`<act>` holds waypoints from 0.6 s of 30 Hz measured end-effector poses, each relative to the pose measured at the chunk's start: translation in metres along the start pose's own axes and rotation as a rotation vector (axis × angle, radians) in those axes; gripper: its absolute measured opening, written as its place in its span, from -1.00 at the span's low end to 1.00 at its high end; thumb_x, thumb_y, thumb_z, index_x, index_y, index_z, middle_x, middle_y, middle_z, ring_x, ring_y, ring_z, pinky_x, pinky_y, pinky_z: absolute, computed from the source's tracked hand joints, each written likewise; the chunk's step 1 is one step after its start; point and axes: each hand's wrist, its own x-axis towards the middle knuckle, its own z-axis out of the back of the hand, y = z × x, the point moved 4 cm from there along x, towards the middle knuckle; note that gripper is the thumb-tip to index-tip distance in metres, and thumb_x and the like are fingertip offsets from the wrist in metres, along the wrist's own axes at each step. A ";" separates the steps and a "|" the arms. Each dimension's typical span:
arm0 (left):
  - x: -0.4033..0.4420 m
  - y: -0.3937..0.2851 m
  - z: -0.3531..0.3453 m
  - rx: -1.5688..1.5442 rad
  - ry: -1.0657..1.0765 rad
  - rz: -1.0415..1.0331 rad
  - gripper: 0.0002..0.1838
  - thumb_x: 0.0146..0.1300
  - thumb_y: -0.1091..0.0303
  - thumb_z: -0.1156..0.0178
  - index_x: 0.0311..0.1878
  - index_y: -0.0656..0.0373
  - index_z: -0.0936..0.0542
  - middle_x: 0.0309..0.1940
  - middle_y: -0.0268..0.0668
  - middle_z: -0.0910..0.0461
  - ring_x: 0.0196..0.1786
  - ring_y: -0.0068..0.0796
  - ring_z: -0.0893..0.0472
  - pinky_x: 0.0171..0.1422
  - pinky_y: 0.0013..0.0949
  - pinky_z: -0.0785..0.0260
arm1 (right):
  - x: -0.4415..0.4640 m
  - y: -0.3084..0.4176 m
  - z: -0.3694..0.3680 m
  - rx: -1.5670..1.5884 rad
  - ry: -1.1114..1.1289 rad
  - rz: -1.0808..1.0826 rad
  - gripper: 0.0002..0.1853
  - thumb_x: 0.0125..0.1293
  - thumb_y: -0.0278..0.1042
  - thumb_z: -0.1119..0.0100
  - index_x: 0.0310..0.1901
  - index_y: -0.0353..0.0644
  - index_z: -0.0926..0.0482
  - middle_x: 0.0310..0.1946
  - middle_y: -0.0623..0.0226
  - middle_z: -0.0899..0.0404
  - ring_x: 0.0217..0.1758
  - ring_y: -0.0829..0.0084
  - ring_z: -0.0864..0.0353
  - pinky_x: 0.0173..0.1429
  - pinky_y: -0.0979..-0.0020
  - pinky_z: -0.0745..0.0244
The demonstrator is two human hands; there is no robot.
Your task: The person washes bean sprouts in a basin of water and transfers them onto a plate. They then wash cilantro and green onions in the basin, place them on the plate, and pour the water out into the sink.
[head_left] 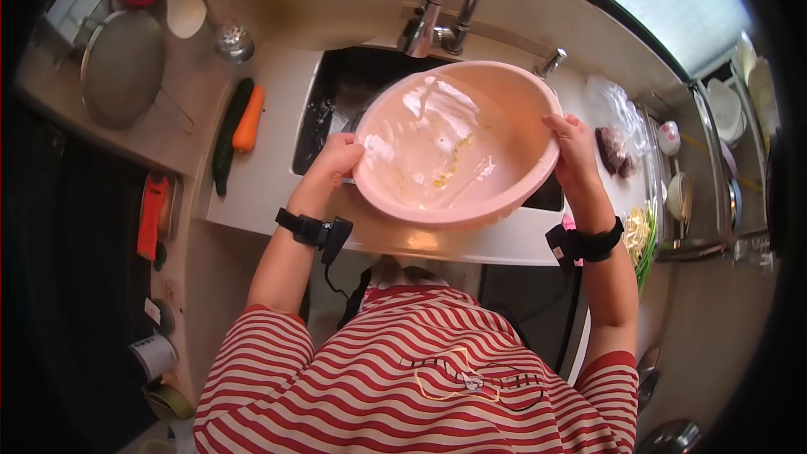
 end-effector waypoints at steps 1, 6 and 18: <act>0.001 0.002 0.001 -0.002 0.014 0.015 -0.84 0.00 0.52 -0.02 -0.36 0.28 -0.57 -0.62 -0.38 -0.49 -0.67 -0.65 -0.45 -0.65 -0.57 -0.29 | 0.000 0.004 -0.005 -0.014 0.014 0.005 -0.90 0.01 -0.52 -0.15 -0.45 -0.32 -0.44 -0.54 0.31 -0.48 -0.55 0.50 -0.46 -0.40 0.51 -0.43; 0.005 0.009 0.006 -0.072 0.010 0.041 -0.80 -0.04 0.55 0.01 -0.33 0.29 -0.56 -0.61 -0.37 -0.49 -0.68 -0.66 -0.42 -0.68 -0.57 -0.24 | 0.005 0.014 -0.020 -0.122 0.052 -0.038 -0.84 0.03 -0.43 -0.20 -0.41 -0.28 -0.43 -0.60 0.42 -0.43 -0.66 0.61 -0.37 -0.57 0.60 -0.27; 0.028 0.054 0.000 -0.198 -0.048 0.020 -0.54 -0.08 0.48 -0.05 -0.06 0.55 -0.39 -0.25 -0.01 -0.54 -0.30 -0.30 -0.59 -0.37 -0.37 -0.41 | 0.023 0.043 -0.068 -0.218 0.201 -0.117 -0.87 0.13 -0.37 -0.17 -0.43 -0.20 -0.44 -0.66 0.52 -0.37 -0.74 0.70 -0.30 -0.69 0.69 -0.11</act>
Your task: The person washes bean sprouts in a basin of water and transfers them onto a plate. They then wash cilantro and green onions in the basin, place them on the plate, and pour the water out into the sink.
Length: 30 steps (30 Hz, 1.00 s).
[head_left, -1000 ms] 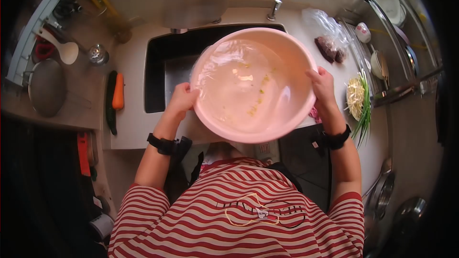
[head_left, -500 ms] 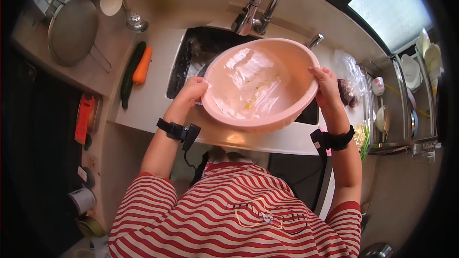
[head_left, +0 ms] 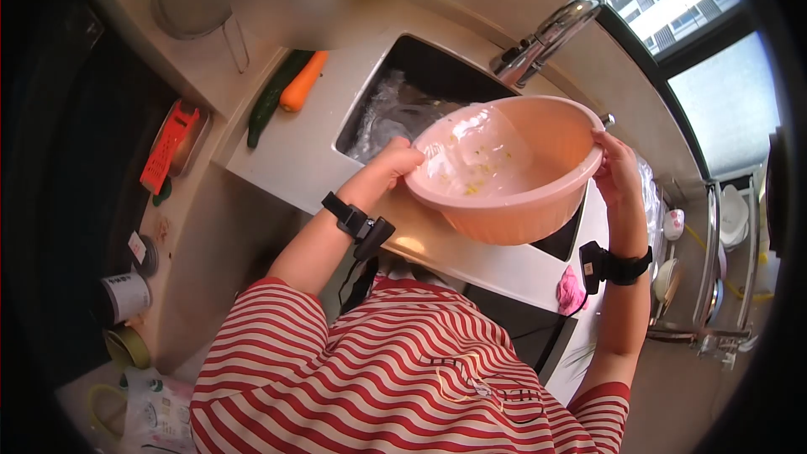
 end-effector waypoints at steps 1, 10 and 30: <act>0.002 0.005 0.002 0.052 -0.076 0.037 -0.47 -0.08 0.48 -0.06 0.02 0.55 -0.32 -0.19 0.02 -0.51 -0.26 -0.27 -0.59 -0.37 -0.37 -0.41 | -0.001 0.006 -0.004 -0.011 -0.002 0.011 -0.87 0.14 -0.36 -0.16 -0.43 -0.20 -0.44 -0.67 0.52 -0.38 -0.73 0.71 -0.30 -0.69 0.70 -0.11; -0.022 0.016 -0.060 -0.069 0.235 0.297 -0.44 -0.16 0.59 -0.22 0.01 0.43 -0.32 -0.19 -0.05 -0.47 -0.24 -0.36 -0.57 -0.37 -0.29 -0.49 | 0.020 0.058 -0.019 0.185 0.225 -0.080 -0.86 0.23 -0.43 -0.03 -0.27 -0.34 -0.46 -0.47 0.32 -0.54 -0.50 0.59 -0.56 -0.41 0.66 -0.55; -0.013 0.075 -0.139 -0.614 0.745 0.701 -0.80 0.20 0.33 -0.05 -0.15 0.19 -0.43 -0.31 -0.16 -0.47 -0.38 -0.39 -0.45 -0.48 -0.51 -0.33 | -0.035 0.059 -0.026 -0.008 0.357 0.279 -0.47 0.23 -0.40 -0.08 0.22 -0.32 -0.22 0.12 0.12 -0.35 0.11 0.31 -0.46 0.00 0.43 -0.50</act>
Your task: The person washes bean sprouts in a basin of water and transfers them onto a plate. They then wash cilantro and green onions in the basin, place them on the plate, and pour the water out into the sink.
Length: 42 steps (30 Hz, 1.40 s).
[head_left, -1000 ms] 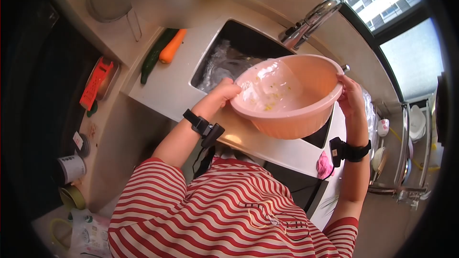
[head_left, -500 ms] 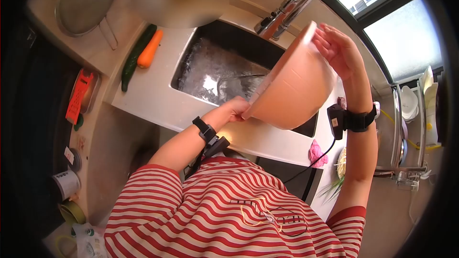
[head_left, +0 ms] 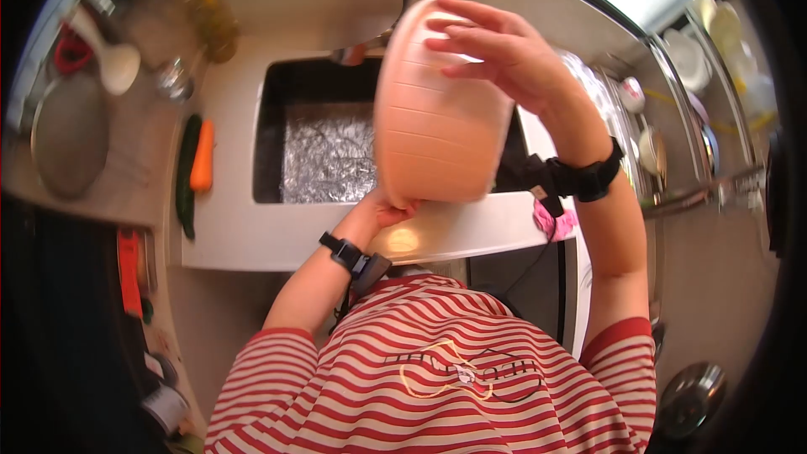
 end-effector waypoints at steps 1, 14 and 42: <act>0.000 -0.001 -0.001 -0.056 0.025 0.029 -0.80 0.19 0.31 -0.07 -0.16 0.16 -0.44 -0.34 -0.22 -0.47 -0.38 -0.41 -0.45 -0.49 -0.54 -0.33 | -0.010 0.001 0.002 -0.037 -0.002 0.009 -0.49 0.22 -0.37 -0.10 0.20 -0.30 -0.26 0.11 0.14 -0.37 0.08 0.35 -0.48 -0.03 0.45 -0.50; -0.015 0.012 -0.044 -0.209 0.248 0.167 -0.39 0.24 0.01 0.07 0.25 0.20 -0.18 0.06 0.14 -0.24 -0.38 -0.39 -0.37 -0.42 -0.50 -0.33 | -0.190 -0.023 0.110 -0.266 -0.448 0.097 -0.77 0.24 -0.40 -0.08 -0.11 -0.27 -0.56 -0.30 0.30 -0.61 -0.33 0.60 -0.56 -0.30 0.61 -0.47; -0.027 0.025 -0.087 -0.110 0.311 -0.032 -0.37 0.18 0.04 0.02 0.31 0.04 -0.16 0.26 0.15 -0.08 -0.31 -0.26 -0.31 -0.35 -0.32 -0.33 | -0.164 -0.146 0.134 -0.978 -0.360 -0.163 -0.36 0.02 -0.37 -0.15 0.20 -0.20 -0.24 0.12 0.03 -0.32 0.04 0.03 -0.41 0.08 0.16 -0.37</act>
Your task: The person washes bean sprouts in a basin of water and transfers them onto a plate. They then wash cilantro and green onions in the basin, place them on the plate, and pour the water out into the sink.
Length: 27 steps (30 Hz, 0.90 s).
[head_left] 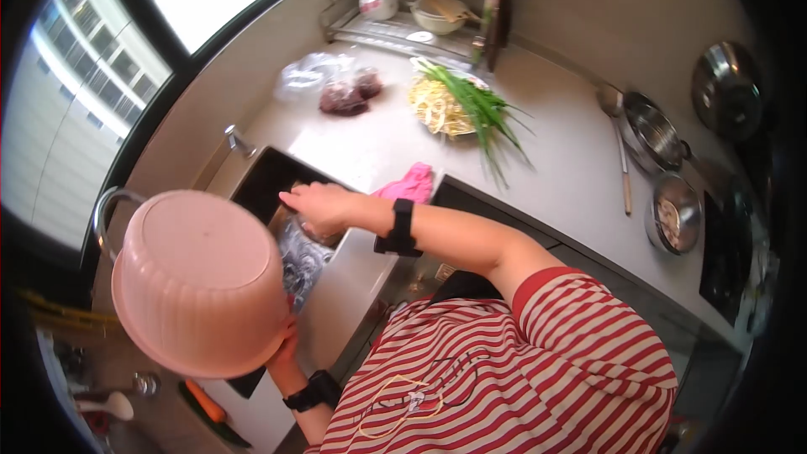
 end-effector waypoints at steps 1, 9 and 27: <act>-0.001 -0.003 0.007 -0.039 -0.036 -0.006 -0.37 0.17 0.06 0.02 0.30 0.03 -0.17 0.26 0.14 -0.08 -0.31 -0.27 -0.31 -0.35 -0.32 -0.32 | -0.011 -0.015 0.026 0.039 -0.030 -0.042 -0.46 0.03 -0.33 -0.16 0.12 -0.19 -0.34 0.00 0.05 -0.42 0.00 0.06 -0.45 0.05 0.18 -0.38; 0.008 0.008 0.004 -0.090 -0.107 -0.037 -0.40 0.16 0.12 0.00 0.28 0.03 -0.20 0.28 0.13 -0.07 -0.31 -0.30 -0.27 -0.35 -0.34 -0.27 | -0.187 -0.272 0.195 -0.087 -0.657 -0.738 -0.77 0.09 -0.40 -0.03 -0.23 -0.18 -0.62 -0.27 0.12 -0.61 -0.18 0.29 -0.60 -0.07 0.37 -0.46; 0.013 0.087 -0.033 -0.141 -0.205 -0.190 -0.40 0.19 0.14 0.01 0.30 0.01 -0.16 0.30 0.13 -0.01 -0.28 -0.25 -0.30 -0.30 -0.33 -0.31 | -0.195 -0.447 0.140 0.089 -0.347 -0.941 -0.81 -0.11 -0.54 -0.07 -0.38 -0.29 -0.58 -0.48 0.05 -0.59 -0.46 0.21 -0.64 -0.43 0.31 -0.55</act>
